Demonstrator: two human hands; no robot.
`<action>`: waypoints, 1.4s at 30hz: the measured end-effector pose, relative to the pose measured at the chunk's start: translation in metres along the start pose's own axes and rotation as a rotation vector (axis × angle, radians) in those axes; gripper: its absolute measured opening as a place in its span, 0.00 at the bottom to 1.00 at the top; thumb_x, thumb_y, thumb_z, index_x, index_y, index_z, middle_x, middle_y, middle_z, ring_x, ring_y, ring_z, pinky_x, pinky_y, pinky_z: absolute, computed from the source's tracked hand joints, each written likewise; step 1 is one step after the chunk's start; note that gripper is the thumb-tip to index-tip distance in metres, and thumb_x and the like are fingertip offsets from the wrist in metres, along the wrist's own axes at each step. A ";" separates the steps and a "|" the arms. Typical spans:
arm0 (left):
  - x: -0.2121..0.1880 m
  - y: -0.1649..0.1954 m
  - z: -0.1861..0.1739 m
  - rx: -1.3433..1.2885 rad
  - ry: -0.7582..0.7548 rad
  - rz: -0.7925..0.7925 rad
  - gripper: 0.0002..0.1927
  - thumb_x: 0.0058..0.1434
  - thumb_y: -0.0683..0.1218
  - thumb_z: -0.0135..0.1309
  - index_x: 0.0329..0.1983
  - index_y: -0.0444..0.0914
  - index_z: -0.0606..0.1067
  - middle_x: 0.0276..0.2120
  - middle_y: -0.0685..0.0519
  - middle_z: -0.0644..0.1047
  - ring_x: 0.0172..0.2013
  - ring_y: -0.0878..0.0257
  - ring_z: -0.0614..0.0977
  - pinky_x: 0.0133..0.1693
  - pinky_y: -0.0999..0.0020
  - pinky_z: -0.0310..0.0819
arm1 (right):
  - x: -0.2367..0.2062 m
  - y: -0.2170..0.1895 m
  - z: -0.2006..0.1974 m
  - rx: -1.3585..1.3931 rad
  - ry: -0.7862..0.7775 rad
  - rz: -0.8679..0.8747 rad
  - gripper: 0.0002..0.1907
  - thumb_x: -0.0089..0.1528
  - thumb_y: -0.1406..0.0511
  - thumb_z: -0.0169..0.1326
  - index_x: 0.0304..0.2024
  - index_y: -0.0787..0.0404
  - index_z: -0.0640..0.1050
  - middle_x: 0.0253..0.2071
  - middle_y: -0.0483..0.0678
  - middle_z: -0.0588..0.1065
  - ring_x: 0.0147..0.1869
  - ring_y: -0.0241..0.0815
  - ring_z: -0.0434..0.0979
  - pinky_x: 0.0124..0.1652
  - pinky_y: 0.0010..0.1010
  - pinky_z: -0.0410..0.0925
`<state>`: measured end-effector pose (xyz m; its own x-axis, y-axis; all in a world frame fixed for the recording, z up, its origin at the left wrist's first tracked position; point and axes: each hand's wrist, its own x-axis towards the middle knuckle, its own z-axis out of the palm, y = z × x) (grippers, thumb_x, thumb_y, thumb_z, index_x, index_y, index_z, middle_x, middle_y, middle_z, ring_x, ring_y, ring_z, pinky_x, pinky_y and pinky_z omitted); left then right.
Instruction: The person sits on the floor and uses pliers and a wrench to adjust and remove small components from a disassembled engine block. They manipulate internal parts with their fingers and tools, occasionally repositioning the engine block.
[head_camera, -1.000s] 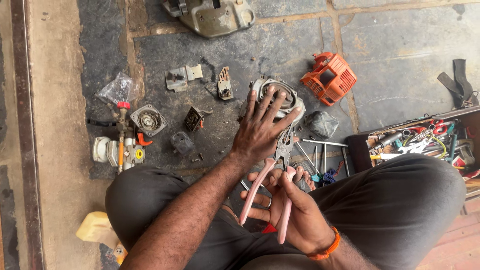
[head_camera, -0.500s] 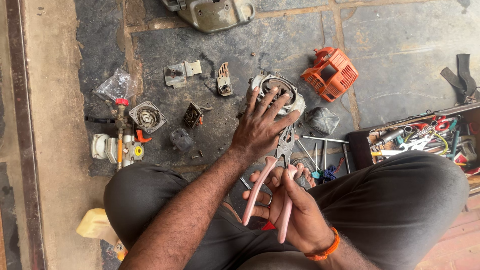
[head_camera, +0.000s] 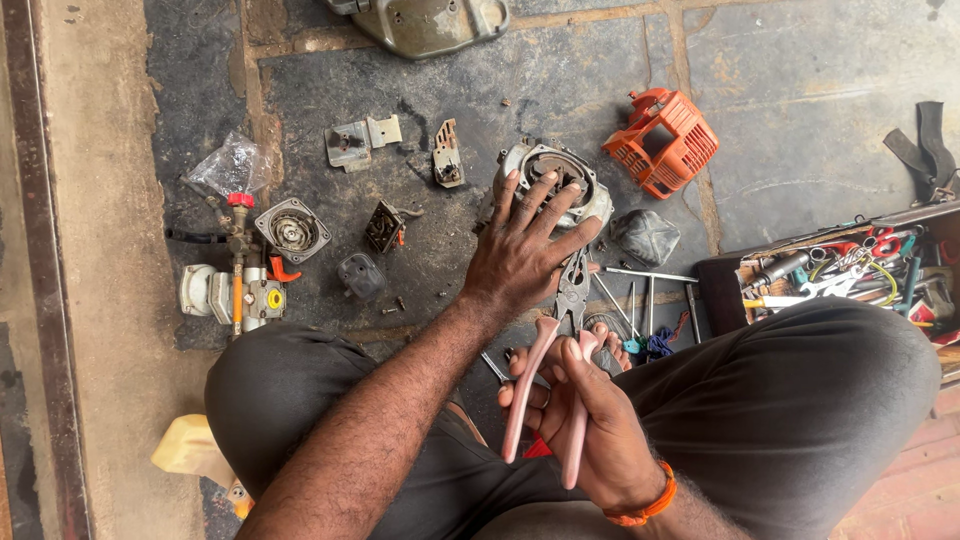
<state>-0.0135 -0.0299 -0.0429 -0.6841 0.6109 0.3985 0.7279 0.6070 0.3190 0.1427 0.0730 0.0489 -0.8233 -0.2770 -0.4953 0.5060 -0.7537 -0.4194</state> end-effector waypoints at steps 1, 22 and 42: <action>0.000 0.000 -0.001 0.007 -0.003 0.002 0.22 0.65 0.54 0.63 0.61 0.52 0.74 0.65 0.49 0.67 0.72 0.50 0.62 0.74 0.33 0.45 | -0.001 0.001 0.000 -0.006 0.033 -0.002 0.24 0.71 0.53 0.42 0.62 0.62 0.66 0.48 0.55 0.73 0.50 0.50 0.79 0.48 0.43 0.75; 0.009 -0.004 0.005 0.112 -0.044 -0.219 0.44 0.55 0.59 0.66 0.72 0.45 0.62 0.72 0.41 0.55 0.74 0.38 0.51 0.70 0.31 0.55 | 0.007 -0.020 0.024 0.328 0.024 0.192 0.19 0.70 0.54 0.42 0.55 0.59 0.69 0.43 0.53 0.72 0.45 0.47 0.78 0.47 0.46 0.76; 0.013 -0.031 0.017 0.021 0.024 -0.215 0.40 0.57 0.62 0.64 0.70 0.46 0.66 0.72 0.41 0.57 0.74 0.40 0.55 0.72 0.34 0.52 | 0.022 -0.040 -0.001 0.302 0.057 0.395 0.18 0.69 0.52 0.42 0.48 0.58 0.68 0.29 0.47 0.68 0.30 0.41 0.70 0.33 0.35 0.68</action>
<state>-0.0459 -0.0328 -0.0623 -0.8218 0.4545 0.3437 0.5644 0.7322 0.3812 0.1050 0.0977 0.0541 -0.5641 -0.5500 -0.6158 0.6725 -0.7388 0.0438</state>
